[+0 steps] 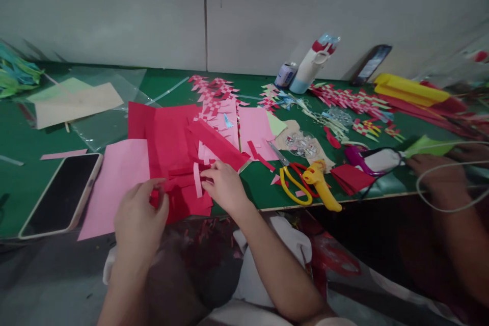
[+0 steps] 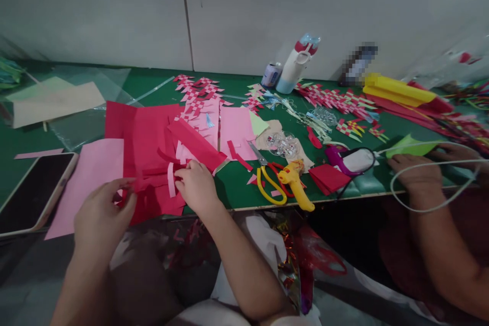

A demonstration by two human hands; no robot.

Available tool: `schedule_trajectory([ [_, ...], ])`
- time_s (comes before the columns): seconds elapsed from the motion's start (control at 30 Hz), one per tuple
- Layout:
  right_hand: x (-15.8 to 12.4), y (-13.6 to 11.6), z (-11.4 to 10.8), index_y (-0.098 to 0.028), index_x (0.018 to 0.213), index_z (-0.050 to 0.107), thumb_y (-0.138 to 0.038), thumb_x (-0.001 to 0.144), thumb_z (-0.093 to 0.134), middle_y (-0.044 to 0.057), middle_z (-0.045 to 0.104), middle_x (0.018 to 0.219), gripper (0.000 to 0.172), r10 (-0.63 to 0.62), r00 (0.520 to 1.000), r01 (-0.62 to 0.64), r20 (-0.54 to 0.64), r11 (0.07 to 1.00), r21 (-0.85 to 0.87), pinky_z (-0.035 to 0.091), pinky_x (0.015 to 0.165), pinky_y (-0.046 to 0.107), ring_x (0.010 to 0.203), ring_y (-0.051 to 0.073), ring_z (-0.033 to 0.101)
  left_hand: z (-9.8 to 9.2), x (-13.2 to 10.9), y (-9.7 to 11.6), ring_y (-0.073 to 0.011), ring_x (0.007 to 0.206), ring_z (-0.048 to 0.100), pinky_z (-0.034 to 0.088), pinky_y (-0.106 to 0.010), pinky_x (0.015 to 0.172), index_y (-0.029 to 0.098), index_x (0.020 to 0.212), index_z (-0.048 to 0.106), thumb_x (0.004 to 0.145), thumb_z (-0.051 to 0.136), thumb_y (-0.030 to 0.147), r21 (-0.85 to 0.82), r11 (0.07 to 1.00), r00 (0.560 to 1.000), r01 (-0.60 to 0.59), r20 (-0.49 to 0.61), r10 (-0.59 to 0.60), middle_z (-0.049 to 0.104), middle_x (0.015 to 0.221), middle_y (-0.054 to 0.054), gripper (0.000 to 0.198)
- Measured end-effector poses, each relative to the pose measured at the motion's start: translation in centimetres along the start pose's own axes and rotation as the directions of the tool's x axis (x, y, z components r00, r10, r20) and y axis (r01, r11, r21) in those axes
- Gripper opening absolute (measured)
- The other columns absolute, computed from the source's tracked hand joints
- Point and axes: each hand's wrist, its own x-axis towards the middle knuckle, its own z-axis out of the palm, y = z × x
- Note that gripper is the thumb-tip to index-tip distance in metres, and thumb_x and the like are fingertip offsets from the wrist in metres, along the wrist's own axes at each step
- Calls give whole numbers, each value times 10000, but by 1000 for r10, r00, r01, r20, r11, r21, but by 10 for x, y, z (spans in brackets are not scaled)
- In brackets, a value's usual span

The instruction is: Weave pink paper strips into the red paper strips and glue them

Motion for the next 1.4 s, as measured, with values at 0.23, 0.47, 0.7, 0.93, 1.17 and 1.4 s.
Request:
schedule_trajectory([
  [0.23, 1, 2, 3, -217, 1031, 721, -211, 815, 607, 66, 580, 925, 245, 18, 1000, -17, -25, 999, 28, 432, 810, 306, 882, 191, 555, 6, 4, -18, -274, 792, 529, 427, -409, 751, 195, 999, 682, 829, 484, 294, 195, 939, 956, -285, -14, 293, 656, 905, -115, 278],
  [0.47, 0, 3, 4, -220, 1044, 721, -212, 804, 612, 62, 583, 927, 263, 20, 999, -18, -33, 999, 47, 438, 806, 304, 876, 188, 563, 12, 10, -17, -252, 749, 525, 419, -400, 756, 212, 838, 681, 864, 453, 300, 162, 932, 945, -323, 1, 328, 659, 840, -92, 246],
  [0.7, -1, 4, 4, -229, 1043, 722, -223, 781, 641, 57, 578, 918, 275, 18, 999, -15, -48, 999, 50, 440, 817, 307, 893, 194, 564, 15, 11, -18, -265, 822, 548, 424, -393, 786, 192, 900, 597, 872, 452, 287, 129, 918, 926, -374, 4, 377, 648, 870, -98, 176],
  [0.93, -1, 4, 3, -227, 1038, 724, -228, 778, 640, 54, 581, 912, 274, 22, 999, -20, -41, 998, 57, 437, 804, 303, 876, 191, 567, 20, 10, -21, -285, 860, 575, 440, -416, 788, 174, 1094, 578, 823, 482, 257, 138, 916, 926, -376, 40, 375, 675, 962, -119, 298],
  [1.17, -1, 3, 2, -226, 1025, 731, -235, 763, 654, 57, 577, 919, 273, 26, 999, -24, -43, 998, 60, 437, 789, 305, 855, 191, 565, 20, 12, -18, -256, 813, 579, 459, -385, 760, 183, 966, 628, 848, 451, 251, 15, 942, 941, -337, 24, 336, 674, 884, -101, 223],
  [1.4, -2, 3, 3, -222, 1024, 731, -255, 737, 690, 46, 571, 900, 292, 32, 998, -27, -52, 996, 89, 432, 783, 289, 843, 181, 558, 21, 12, -4, -176, 743, 648, 524, -340, 732, 199, 994, 534, 801, 544, 347, -571, 813, 988, 114, 153, -31, 593, 886, -27, 244],
])
